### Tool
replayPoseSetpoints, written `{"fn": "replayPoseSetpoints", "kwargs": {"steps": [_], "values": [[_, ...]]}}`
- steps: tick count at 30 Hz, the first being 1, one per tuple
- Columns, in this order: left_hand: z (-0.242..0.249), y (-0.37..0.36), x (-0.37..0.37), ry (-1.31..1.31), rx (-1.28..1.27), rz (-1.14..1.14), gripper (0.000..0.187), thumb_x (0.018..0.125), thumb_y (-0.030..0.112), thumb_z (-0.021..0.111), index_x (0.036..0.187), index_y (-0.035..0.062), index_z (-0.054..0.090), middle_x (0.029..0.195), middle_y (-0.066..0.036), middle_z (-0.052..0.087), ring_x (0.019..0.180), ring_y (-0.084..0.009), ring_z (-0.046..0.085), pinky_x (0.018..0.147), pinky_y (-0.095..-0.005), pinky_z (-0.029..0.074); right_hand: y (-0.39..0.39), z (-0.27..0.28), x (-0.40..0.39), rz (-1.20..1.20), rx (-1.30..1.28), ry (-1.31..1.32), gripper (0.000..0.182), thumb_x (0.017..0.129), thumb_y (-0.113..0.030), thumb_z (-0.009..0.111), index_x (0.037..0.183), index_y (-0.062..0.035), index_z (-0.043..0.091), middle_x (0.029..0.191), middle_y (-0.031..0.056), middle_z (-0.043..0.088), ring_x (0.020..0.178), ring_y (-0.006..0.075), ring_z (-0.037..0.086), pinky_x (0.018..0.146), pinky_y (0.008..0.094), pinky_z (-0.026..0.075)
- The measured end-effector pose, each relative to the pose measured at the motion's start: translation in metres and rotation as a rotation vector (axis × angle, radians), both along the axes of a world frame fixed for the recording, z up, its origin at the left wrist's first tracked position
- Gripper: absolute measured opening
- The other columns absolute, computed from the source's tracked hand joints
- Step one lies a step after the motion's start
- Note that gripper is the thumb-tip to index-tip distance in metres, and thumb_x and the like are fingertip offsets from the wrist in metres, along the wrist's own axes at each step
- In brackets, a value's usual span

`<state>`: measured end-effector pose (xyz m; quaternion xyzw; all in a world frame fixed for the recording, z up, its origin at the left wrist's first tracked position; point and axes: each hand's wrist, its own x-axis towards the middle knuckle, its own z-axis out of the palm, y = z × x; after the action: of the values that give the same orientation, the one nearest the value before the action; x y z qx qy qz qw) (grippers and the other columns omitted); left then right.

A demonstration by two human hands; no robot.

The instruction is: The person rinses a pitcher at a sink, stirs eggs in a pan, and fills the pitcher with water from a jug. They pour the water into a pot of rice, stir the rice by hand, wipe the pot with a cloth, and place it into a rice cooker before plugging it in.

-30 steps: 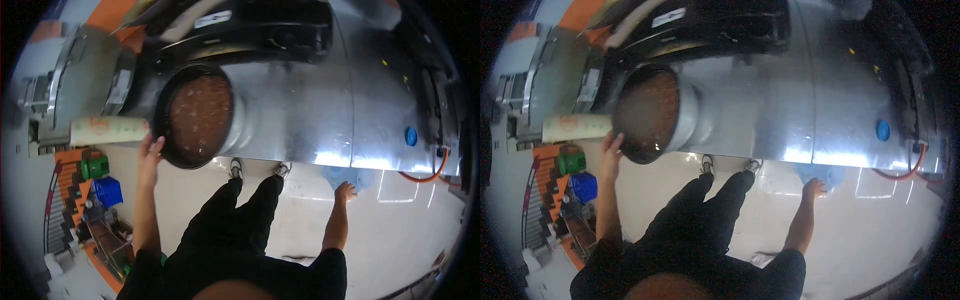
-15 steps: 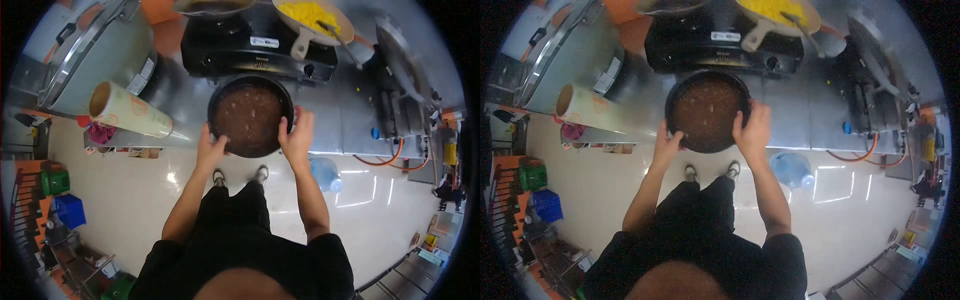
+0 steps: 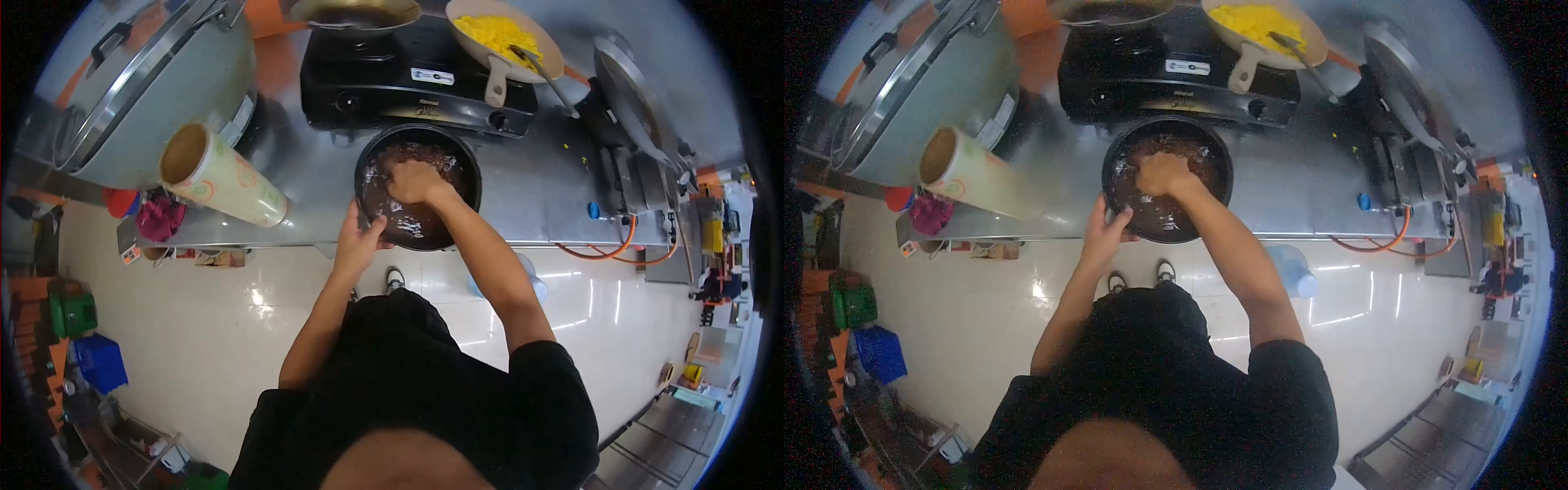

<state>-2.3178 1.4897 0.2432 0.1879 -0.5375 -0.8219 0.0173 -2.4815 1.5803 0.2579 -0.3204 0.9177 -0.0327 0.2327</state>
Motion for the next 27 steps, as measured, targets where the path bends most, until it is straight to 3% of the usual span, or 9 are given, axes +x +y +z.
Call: {"fn": "replayPoseSetpoints", "kwargs": {"steps": [4, 6, 10, 12, 16, 18, 21, 24, 27], "values": [[-0.003, -0.003, -0.001, 0.001, 0.009, -0.004, 0.059, 0.089, 0.011, 0.058, 0.139, 0.0084, 0.027, 0.115, -0.011, 0.054, 0.079, -0.0169, 0.063, 0.059, -0.0264, 0.057, 0.023, 0.035, 0.03, 0.143, -0.04, -0.157, 0.043, 0.082, -0.026, 0.049, 0.124, -0.019, 0.055, 0.115, 0.0253, 0.057, 0.111, 0.0413, 0.053, 0.098, 0.0637, 0.029], [0.001, -0.002, 0.0, -0.022, -0.003, -0.002, 0.058, 0.089, 0.012, 0.059, 0.138, 0.0069, 0.028, 0.115, -0.011, 0.054, 0.079, -0.0167, 0.063, 0.058, -0.0263, 0.056, 0.044, 0.037, 0.039, 0.27, -0.157, 0.079, 0.035, 0.082, -0.022, 0.051, 0.115, -0.0132, 0.06, 0.094, 0.0206, 0.065, 0.092, 0.0382, 0.061, 0.087, 0.0544, 0.044], [0.006, -0.006, 0.002, -0.08, -0.218, 0.033, 0.058, 0.088, 0.017, 0.062, 0.136, 0.0022, 0.032, 0.108, -0.011, 0.059, 0.08, -0.015, 0.063, 0.065, -0.0236, 0.052, 0.062, 0.063, 0.034, 0.19, -0.295, 0.093, 0.032, 0.077, -0.013, 0.057, 0.109, -0.0116, 0.064, 0.095, 0.0188, 0.064, 0.09, 0.035, 0.062, 0.081, 0.045, 0.049], [-0.001, -0.008, 0.012, -0.129, -0.297, 0.008, 0.058, 0.088, 0.019, 0.063, 0.135, 0.0007, 0.034, 0.104, -0.011, 0.062, 0.08, -0.0147, 0.063, 0.068, -0.0233, 0.05, 0.064, 0.073, 0.033, 0.23, -0.022, 0.161, 0.031, 0.073, -0.008, 0.061, 0.103, -0.0099, 0.067, 0.098, 0.0152, 0.064, 0.086, 0.0336, 0.063, 0.075, 0.0389, 0.05], [0.004, -0.018, -0.003, -0.079, -0.454, 0.033, 0.053, 0.087, 0.022, 0.064, 0.128, -0.0028, 0.043, 0.101, -0.012, 0.063, 0.086, -0.0177, 0.062, 0.074, -0.0269, 0.048, 0.086, 0.083, 0.033, 0.267, -0.686, 0.627, 0.031, 0.067, -0.009, 0.067, 0.098, -0.0085, 0.066, 0.097, 0.0085, 0.064, 0.089, 0.0308, 0.061, 0.078, 0.038, 0.049], [0.008, -0.022, -0.028, 0.219, -1.189, 0.256, 0.047, 0.086, 0.02, 0.065, 0.122, -0.003, 0.048, 0.102, -0.014, 0.062, 0.092, -0.0216, 0.061, 0.076, -0.0297, 0.048, 0.102, 0.059, 0.013, 0.23, -0.664, 0.491, 0.033, 0.065, -0.008, 0.067, 0.098, -0.0092, 0.066, 0.102, 0.006, 0.064, 0.099, 0.0273, 0.057, 0.083, 0.0375, 0.047], [0.062, -0.003, -0.065, 0.459, -1.579, 0.436, 0.041, 0.085, 0.021, 0.065, 0.116, -0.0021, 0.053, 0.102, -0.016, 0.06, 0.096, -0.0243, 0.06, 0.078, -0.0321, 0.048, 0.137, 0.034, -0.04, -0.119, -0.616, 0.571, 0.029, 0.07, -0.013, 0.066, 0.098, -0.009, 0.065, 0.113, 0.0041, 0.06, 0.105, 0.0234, 0.055, 0.087, 0.0418, 0.044], [0.098, 0.026, -0.11, 0.396, -1.053, 0.232, 0.039, 0.085, 0.023, 0.065, 0.114, -0.0009, 0.055, 0.102, -0.013, 0.061, 0.094, -0.0221, 0.06, 0.077, -0.0304, 0.048, 0.174, 0.006, -0.113, -0.108, -0.468, 1.031, 0.018, 0.071, -0.014, 0.062, 0.086, -0.006, 0.063, 0.094, 0.0067, 0.063, 0.088, 0.0257, 0.06, 0.076, 0.0399, 0.048], [0.114, 0.05, -0.173, 0.253, -0.717, 0.077, 0.032, 0.087, 0.024, 0.062, 0.11, 0.0021, 0.058, 0.099, -0.008, 0.062, 0.088, -0.0178, 0.061, 0.072, -0.0277, 0.048, 0.197, -0.017, -0.153, 0.026, -0.352, 0.993, 0.016, 0.077, -0.017, 0.057, 0.087, -0.0063, 0.062, 0.089, 0.0071, 0.061, 0.088, 0.0254, 0.059, 0.077, 0.038, 0.048]]}}
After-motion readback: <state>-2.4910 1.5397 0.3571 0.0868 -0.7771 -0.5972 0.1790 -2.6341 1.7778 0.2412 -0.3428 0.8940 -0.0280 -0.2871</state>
